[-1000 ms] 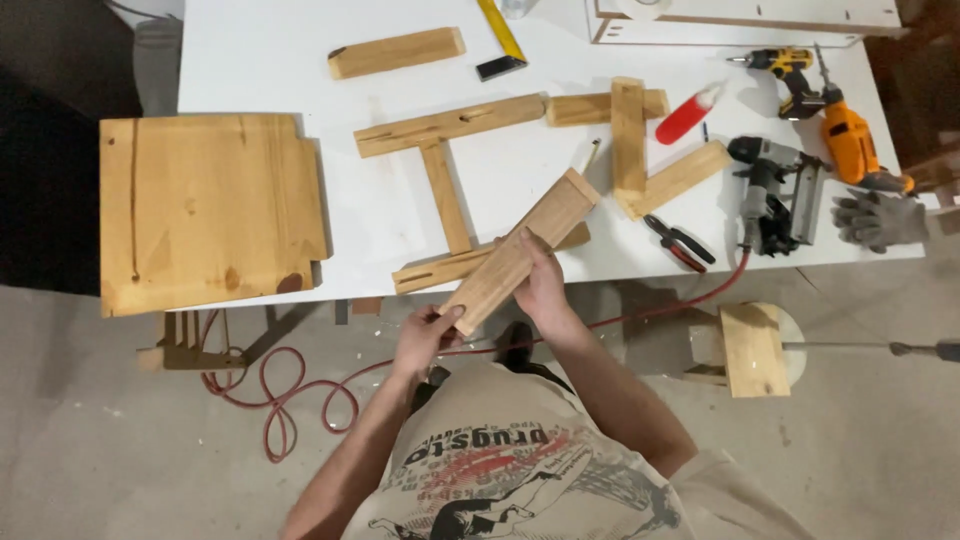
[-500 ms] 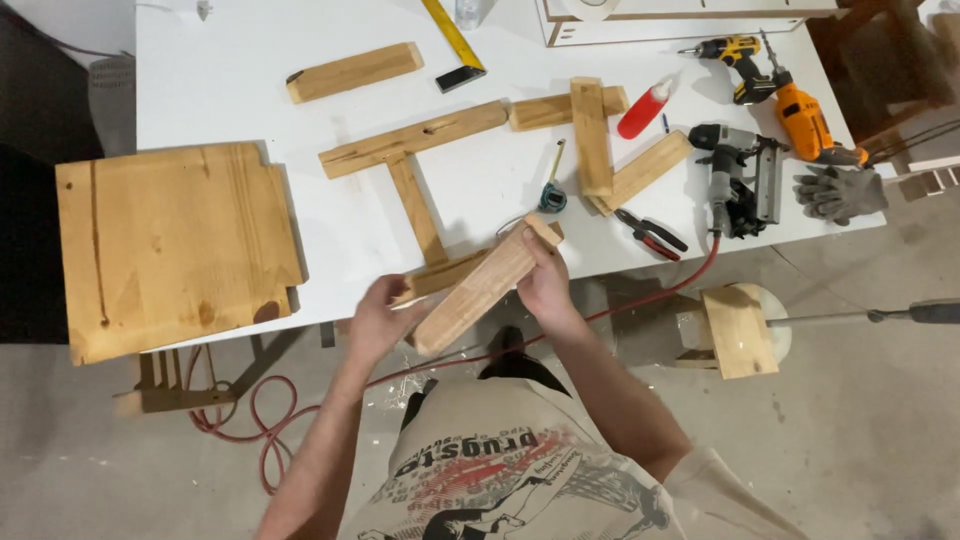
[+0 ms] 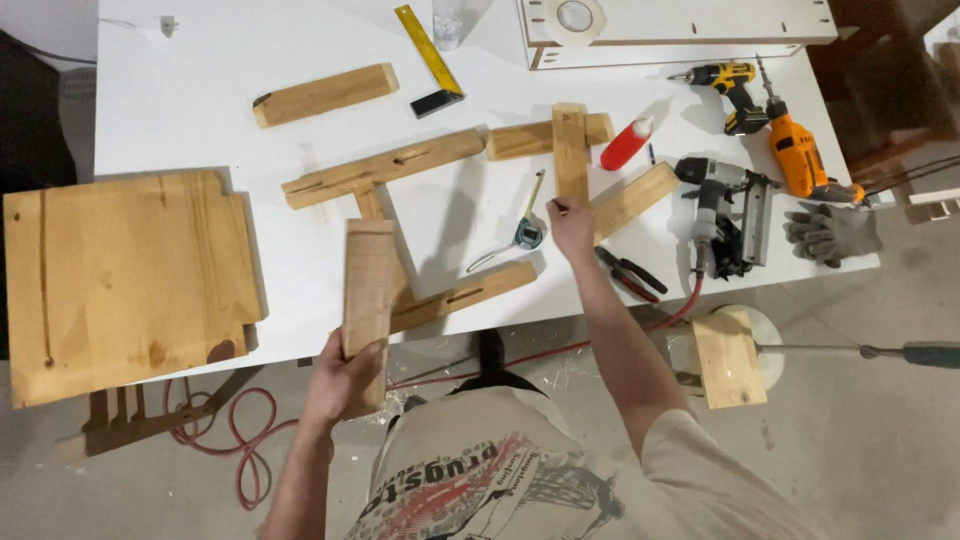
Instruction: Assembling a small wooden structure by applying glue to joints and fastening them with a hammer and a nail gun.
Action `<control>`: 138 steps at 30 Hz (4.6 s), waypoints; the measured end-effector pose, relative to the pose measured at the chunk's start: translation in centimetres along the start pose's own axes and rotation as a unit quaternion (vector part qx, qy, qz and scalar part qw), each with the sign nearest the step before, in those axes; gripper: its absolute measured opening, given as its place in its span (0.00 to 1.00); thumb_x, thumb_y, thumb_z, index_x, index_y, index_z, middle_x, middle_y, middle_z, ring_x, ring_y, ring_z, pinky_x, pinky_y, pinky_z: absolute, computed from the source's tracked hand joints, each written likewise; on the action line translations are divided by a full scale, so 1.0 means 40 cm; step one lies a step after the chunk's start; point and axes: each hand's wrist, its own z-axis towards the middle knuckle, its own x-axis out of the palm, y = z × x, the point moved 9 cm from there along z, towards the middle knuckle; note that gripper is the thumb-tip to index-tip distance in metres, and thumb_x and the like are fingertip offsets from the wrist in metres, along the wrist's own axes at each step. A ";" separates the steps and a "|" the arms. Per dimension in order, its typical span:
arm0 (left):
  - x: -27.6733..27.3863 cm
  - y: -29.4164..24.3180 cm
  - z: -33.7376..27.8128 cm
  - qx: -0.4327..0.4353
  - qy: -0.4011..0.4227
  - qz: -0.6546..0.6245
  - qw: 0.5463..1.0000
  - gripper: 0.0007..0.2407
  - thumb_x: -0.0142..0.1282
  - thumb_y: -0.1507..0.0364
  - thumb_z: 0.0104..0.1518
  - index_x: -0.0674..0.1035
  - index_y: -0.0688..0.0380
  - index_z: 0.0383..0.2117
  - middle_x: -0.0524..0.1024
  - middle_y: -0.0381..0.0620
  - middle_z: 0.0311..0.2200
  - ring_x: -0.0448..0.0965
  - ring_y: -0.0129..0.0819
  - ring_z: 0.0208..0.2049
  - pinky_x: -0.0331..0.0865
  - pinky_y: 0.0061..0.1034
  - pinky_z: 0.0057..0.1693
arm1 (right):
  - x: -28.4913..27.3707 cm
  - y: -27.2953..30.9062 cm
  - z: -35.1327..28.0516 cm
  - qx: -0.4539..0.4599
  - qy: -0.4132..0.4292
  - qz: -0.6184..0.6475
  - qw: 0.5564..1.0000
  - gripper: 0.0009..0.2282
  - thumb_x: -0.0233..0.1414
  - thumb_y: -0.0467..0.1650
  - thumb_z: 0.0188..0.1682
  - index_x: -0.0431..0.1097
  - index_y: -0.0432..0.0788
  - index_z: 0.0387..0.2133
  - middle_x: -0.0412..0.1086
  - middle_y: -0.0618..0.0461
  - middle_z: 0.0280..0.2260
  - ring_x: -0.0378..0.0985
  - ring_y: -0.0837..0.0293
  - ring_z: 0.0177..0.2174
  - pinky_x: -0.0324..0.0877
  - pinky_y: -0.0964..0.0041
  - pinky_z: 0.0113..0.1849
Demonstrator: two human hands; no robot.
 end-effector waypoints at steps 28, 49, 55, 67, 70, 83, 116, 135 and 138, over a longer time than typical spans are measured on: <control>0.136 -0.147 0.215 0.067 -0.115 -0.270 0.954 0.21 0.58 0.74 0.59 0.67 0.64 0.58 0.76 0.65 0.47 0.80 0.60 0.46 0.74 0.55 0.51 | -0.274 -0.041 0.089 0.019 0.290 -0.388 0.874 0.41 0.53 0.55 0.41 0.62 0.32 0.56 0.62 0.36 0.52 0.78 0.33 0.47 0.76 0.40 0.47; 0.080 -0.058 0.014 0.011 -0.283 -0.276 0.919 0.25 0.64 0.68 0.56 0.70 0.56 0.61 0.73 0.58 0.54 0.72 0.50 0.54 0.65 0.56 0.58 | 0.301 0.085 0.506 -0.251 0.349 -0.405 0.807 0.35 0.64 0.28 0.35 0.64 0.38 0.62 0.66 0.37 0.54 0.73 0.36 0.53 0.74 0.41 0.48; 0.062 -0.031 0.007 0.014 -0.282 -0.347 0.895 0.23 0.62 0.73 0.57 0.70 0.59 0.59 0.77 0.61 0.46 0.80 0.57 0.44 0.72 0.58 0.51 | 0.251 0.160 0.479 -0.279 0.331 -0.406 0.805 0.34 0.63 0.25 0.37 0.62 0.39 0.62 0.62 0.38 0.57 0.68 0.33 0.55 0.74 0.39 0.48; 0.108 -0.053 0.170 0.040 -0.127 -0.260 0.956 0.27 0.66 0.72 0.55 0.68 0.49 0.63 0.74 0.62 0.51 0.77 0.54 0.48 0.74 0.56 0.50 | 0.109 0.695 -0.170 -0.617 0.407 -0.241 0.629 0.30 0.56 0.24 0.37 0.65 0.49 0.58 0.61 0.48 0.56 0.59 0.44 0.63 0.61 0.45 0.58; 0.175 -0.095 0.220 0.078 -0.056 -0.321 0.942 0.28 0.65 0.72 0.56 0.66 0.49 0.64 0.73 0.61 0.51 0.79 0.52 0.48 0.76 0.52 0.51 | 0.118 0.770 -0.316 -0.653 0.456 -0.197 0.572 0.28 0.50 0.18 0.37 0.67 0.45 0.56 0.62 0.43 0.57 0.57 0.41 0.64 0.59 0.42 0.59; 0.103 -0.115 0.109 0.126 0.006 -0.207 0.970 0.40 0.70 0.71 0.48 0.57 0.48 0.70 0.72 0.60 0.56 0.73 0.56 0.57 0.69 0.54 0.61 | 0.123 0.868 -0.500 -0.380 0.373 -0.111 0.839 0.39 0.56 0.36 0.44 0.46 0.46 0.70 0.55 0.43 0.63 0.62 0.44 0.60 0.67 0.50 0.54; -0.026 -0.108 0.117 0.257 0.102 -0.232 0.933 0.33 0.69 0.70 0.56 0.63 0.47 0.69 0.69 0.51 0.44 0.79 0.40 0.45 0.81 0.31 0.48 | 0.168 0.847 -0.615 0.023 0.419 0.317 0.851 0.31 0.64 0.32 0.49 0.57 0.27 0.60 0.66 0.33 0.46 0.76 0.43 0.43 0.80 0.55 0.31; 0.010 -0.171 0.088 0.274 0.062 -0.197 0.939 0.34 0.72 0.69 0.54 0.64 0.45 0.68 0.71 0.52 0.45 0.77 0.36 0.44 0.79 0.29 0.47 | 0.180 0.835 -0.559 -0.011 0.433 0.393 0.811 0.31 0.64 0.33 0.49 0.57 0.27 0.60 0.65 0.40 0.40 0.71 0.51 0.38 0.76 0.62 0.27; 0.018 -0.127 0.146 0.278 0.059 -0.192 0.939 0.34 0.72 0.68 0.55 0.64 0.45 0.68 0.71 0.52 0.44 0.77 0.36 0.43 0.79 0.27 0.47 | 0.163 0.849 -0.567 -0.007 0.427 0.396 0.813 0.32 0.64 0.34 0.50 0.56 0.26 0.60 0.63 0.42 0.38 0.70 0.51 0.37 0.75 0.63 0.26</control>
